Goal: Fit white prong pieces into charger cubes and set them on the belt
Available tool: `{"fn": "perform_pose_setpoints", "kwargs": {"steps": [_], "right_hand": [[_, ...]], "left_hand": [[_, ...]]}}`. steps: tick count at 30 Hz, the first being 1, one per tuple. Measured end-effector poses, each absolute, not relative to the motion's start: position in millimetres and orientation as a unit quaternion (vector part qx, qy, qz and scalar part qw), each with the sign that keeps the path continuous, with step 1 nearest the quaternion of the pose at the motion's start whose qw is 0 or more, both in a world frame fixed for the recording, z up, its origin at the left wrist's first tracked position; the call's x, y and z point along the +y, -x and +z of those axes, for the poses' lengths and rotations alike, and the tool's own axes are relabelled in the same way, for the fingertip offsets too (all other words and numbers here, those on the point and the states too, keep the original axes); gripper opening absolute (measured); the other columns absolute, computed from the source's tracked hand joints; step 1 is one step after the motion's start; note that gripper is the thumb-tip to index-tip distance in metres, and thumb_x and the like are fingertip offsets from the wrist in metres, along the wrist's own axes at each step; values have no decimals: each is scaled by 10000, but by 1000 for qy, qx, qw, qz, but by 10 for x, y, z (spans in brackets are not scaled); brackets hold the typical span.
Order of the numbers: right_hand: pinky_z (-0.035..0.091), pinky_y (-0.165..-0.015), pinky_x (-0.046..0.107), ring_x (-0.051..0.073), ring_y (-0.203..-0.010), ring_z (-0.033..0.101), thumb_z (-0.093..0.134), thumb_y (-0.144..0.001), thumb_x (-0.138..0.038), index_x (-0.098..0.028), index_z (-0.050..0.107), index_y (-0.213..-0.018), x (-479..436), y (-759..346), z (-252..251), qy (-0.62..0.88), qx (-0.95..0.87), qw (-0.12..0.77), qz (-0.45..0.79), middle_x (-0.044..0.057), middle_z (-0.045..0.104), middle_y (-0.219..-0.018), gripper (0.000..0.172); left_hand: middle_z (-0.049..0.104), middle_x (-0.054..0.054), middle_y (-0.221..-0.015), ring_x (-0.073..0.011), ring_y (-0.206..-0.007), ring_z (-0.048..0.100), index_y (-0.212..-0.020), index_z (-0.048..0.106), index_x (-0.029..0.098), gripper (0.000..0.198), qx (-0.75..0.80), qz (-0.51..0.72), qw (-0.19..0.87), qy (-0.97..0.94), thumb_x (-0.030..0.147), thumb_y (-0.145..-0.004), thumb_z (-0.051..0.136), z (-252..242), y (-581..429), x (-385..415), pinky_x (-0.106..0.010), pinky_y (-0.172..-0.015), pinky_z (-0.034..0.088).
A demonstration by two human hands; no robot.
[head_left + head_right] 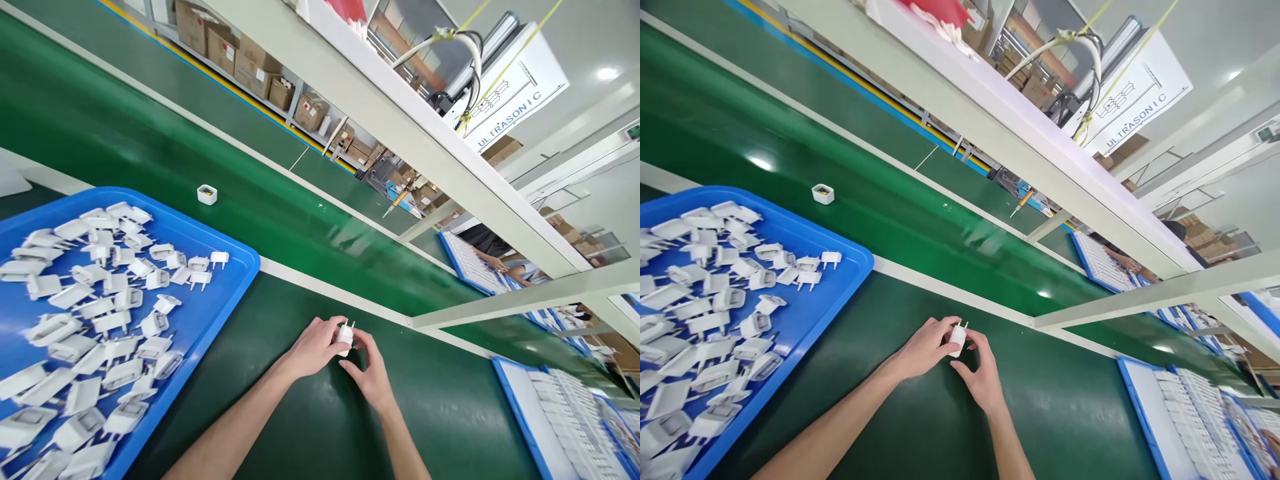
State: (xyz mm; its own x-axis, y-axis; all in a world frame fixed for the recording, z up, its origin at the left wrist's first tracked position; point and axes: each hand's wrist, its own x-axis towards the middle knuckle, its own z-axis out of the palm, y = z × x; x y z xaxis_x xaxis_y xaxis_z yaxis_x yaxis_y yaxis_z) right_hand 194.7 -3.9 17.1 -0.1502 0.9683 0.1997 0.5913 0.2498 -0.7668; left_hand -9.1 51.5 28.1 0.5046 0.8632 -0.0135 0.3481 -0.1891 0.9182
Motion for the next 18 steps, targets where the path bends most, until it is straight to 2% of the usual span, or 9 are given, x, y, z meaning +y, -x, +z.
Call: {"fn": "perform_pose_setpoints", "kwargs": {"steps": [3, 6, 11, 18], "right_hand": [[530, -1000, 469, 285, -1183, 609, 724, -891, -300, -295, 641, -1276, -17, -1811, 44, 544, -699, 392, 249, 88, 632, -1292, 393], [546, -971, 472, 295, -1146, 634, 727, -893, -321, -273, 691, -1197, 25, -1725, -67, 543, -694, 425, 209, 91, 667, -1231, 309], [530, -915, 501, 307, -1062, 616, 767, -875, -375, -279, 723, -1131, 23, -1757, -180, 558, -700, 427, 129, 75, 711, -1122, 277], [524, -830, 456, 279, -982, 609, 756, -889, -305, -288, 714, -1153, -16, -1766, -163, 548, -719, 420, 77, 63, 693, -1121, 267]], "left_hand": [[730, -22, -1037, -245, -1045, 599, -1373, 532, 227, 467, 419, 264, 486, -720, 363, -927, 552, 275, 97, 523, -356, -945, 453], [729, -18, -1008, -236, -1021, 612, -1366, 533, 230, 450, 417, 263, 476, -728, 363, -936, 539, 256, 98, 532, -355, -954, 456], [741, -18, -1023, -227, -1031, 638, -1356, 517, 208, 435, 406, 258, 469, -741, 344, -944, 544, 255, 82, 552, -378, -1008, 433], [748, -17, -1032, -234, -1077, 630, -1343, 528, 218, 417, 401, 258, 478, -738, 355, -950, 552, 294, 92, 543, -384, -1022, 428]]}}
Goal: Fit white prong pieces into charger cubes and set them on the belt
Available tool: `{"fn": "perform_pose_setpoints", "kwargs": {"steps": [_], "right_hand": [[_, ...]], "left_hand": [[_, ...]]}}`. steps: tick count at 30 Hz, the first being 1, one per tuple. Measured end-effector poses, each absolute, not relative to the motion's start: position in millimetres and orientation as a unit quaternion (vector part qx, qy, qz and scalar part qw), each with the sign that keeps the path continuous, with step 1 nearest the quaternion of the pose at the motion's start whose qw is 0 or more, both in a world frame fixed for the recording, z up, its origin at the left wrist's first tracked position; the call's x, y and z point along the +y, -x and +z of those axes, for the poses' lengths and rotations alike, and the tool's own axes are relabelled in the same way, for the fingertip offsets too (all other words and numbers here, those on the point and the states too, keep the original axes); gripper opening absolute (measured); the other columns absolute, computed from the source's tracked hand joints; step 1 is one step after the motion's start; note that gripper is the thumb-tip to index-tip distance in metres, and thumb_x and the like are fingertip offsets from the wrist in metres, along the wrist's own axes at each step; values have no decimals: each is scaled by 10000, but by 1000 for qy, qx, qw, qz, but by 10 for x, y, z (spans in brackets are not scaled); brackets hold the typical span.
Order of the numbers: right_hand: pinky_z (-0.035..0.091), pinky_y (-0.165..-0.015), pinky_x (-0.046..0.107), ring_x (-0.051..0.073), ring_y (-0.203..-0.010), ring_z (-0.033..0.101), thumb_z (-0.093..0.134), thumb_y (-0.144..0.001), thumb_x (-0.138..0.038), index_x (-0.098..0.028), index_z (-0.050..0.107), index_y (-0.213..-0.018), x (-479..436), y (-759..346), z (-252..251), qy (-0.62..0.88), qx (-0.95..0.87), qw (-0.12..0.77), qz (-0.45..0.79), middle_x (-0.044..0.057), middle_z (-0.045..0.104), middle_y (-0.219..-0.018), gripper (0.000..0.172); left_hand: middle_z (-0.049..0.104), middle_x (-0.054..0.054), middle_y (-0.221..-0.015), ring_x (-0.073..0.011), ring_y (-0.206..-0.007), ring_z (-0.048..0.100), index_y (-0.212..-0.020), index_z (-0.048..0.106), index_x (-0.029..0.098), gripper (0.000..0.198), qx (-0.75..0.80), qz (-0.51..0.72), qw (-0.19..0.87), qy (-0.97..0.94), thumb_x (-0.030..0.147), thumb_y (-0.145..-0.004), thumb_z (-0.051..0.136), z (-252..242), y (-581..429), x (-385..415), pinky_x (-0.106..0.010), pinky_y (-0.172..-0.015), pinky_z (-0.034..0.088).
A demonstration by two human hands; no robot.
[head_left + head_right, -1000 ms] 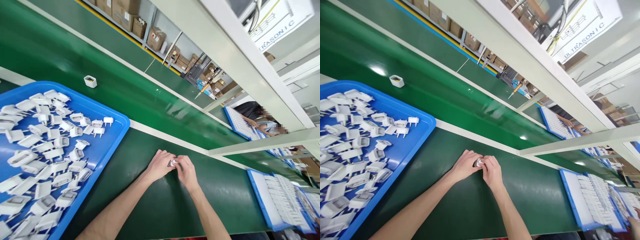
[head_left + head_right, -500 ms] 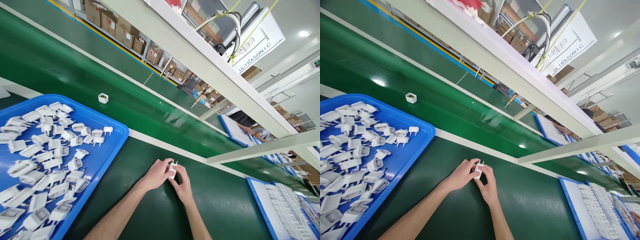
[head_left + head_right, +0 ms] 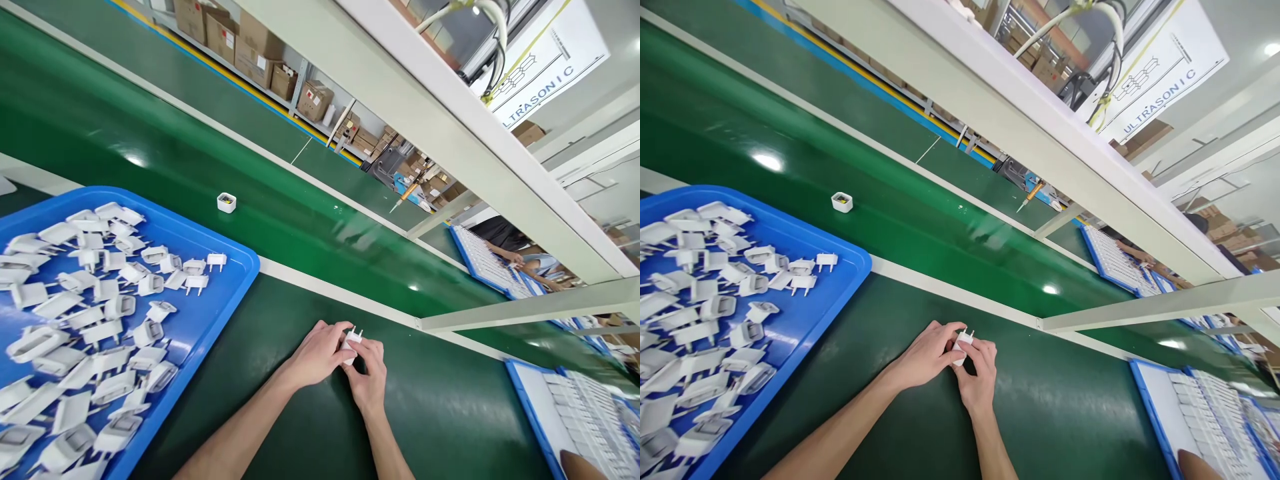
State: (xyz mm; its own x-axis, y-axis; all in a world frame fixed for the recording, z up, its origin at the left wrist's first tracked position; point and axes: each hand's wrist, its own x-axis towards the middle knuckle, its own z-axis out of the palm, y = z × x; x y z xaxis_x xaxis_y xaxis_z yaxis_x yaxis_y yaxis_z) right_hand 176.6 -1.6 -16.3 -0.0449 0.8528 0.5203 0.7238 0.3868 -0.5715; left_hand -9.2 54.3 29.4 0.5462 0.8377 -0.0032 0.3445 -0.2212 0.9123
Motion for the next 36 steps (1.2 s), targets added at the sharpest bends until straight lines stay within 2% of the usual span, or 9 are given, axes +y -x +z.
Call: {"fn": "perform_pose_setpoints", "kwargs": {"steps": [5, 11, 14, 20, 26, 29, 31, 34, 36], "right_hand": [[527, -905, 478, 291, -1080, 610, 739, -897, -300, -295, 690, -1180, -45, -1748, -127, 549, -711, 414, 145, 67, 677, -1167, 287], [524, -984, 487, 304, -1191, 601, 696, -916, -395, -236, 452, -1422, -100, -1806, -66, 557, -618, 489, 263, 137, 593, -1335, 584], [528, -985, 466, 267, -1149, 614, 577, -990, -392, -240, 489, -1396, -49, -1819, 36, 574, -597, 481, 287, 131, 606, -1311, 441], [528, -989, 440, 267, -1117, 624, 639, -952, -362, -257, 731, -1038, 72, -1754, 143, 585, -685, 364, 237, 89, 657, -1158, 164], [584, -871, 444, 293, -977, 700, 626, -944, -438, -236, 757, -982, -98, -2133, 129, 623, -677, 354, 172, 102, 730, -1050, 243], [595, -782, 502, 350, -901, 723, 650, -874, -575, -221, 764, -914, -219, -2706, 113, 672, -633, 362, 130, 143, 747, -990, 374], [584, -642, 507, 380, -808, 735, 661, -771, -713, -277, 772, -842, -273, -3177, 80, 746, -566, 342, 84, 168, 754, -936, 455], [502, -490, 540, 389, -586, 695, 665, -675, -773, -352, 737, -709, -303, -3816, 70, 815, -479, 324, 35, 157, 718, -753, 428], [471, -500, 599, 428, -584, 671, 667, -685, -739, -365, 724, -690, -281, -4058, 134, 795, -498, 346, -19, 171, 676, -701, 379]], "left_hand": [[736, -28, -1065, -236, -1076, 613, -1343, 539, 208, 432, 401, 250, 486, -735, 363, -939, 560, 276, 101, 549, -376, -1014, 426], [741, -7, -1071, -244, -1088, 587, -1344, 546, 246, 507, 403, 271, 513, -708, 337, -856, 648, 214, 91, 546, -365, -974, 436], [726, -4, -1130, -248, -1104, 566, -1345, 541, 270, 524, 402, 277, 499, -716, 343, -843, 675, 174, 88, 539, -364, -952, 440], [680, -9, -1182, -220, -1037, 584, -1224, 596, 286, 329, 377, 281, 426, -773, 294, -896, 620, 117, 58, 532, -355, -935, 420], [681, -19, -1175, -227, -1082, 604, -1266, 542, 245, 471, 386, 285, 409, -776, 251, -828, 713, 97, 38, 483, -385, -998, 402], [690, -16, -1129, -223, -1036, 609, -1241, 559, 235, 448, 403, 284, 403, -771, 269, -826, 726, 116, 52, 447, -370, -968, 429], [695, -21, -1107, -225, -1017, 614, -1226, 569, 227, 415, 406, 280, 397, -774, 284, -842, 717, 129, 58, 429, -364, -945, 442], [700, -31, -1097, -227, -999, 626, -1216, 575, 214, 365, 402, 280, 384, -782, 279, -873, 684, 133, 54, 414, -379, -949, 444], [702, -39, -1084, -229, -987, 632, -1209, 577, 208, 324, 407, 286, 373, -783, 261, -897, 648, 119, 42, 409, -388, -948, 446]]}}
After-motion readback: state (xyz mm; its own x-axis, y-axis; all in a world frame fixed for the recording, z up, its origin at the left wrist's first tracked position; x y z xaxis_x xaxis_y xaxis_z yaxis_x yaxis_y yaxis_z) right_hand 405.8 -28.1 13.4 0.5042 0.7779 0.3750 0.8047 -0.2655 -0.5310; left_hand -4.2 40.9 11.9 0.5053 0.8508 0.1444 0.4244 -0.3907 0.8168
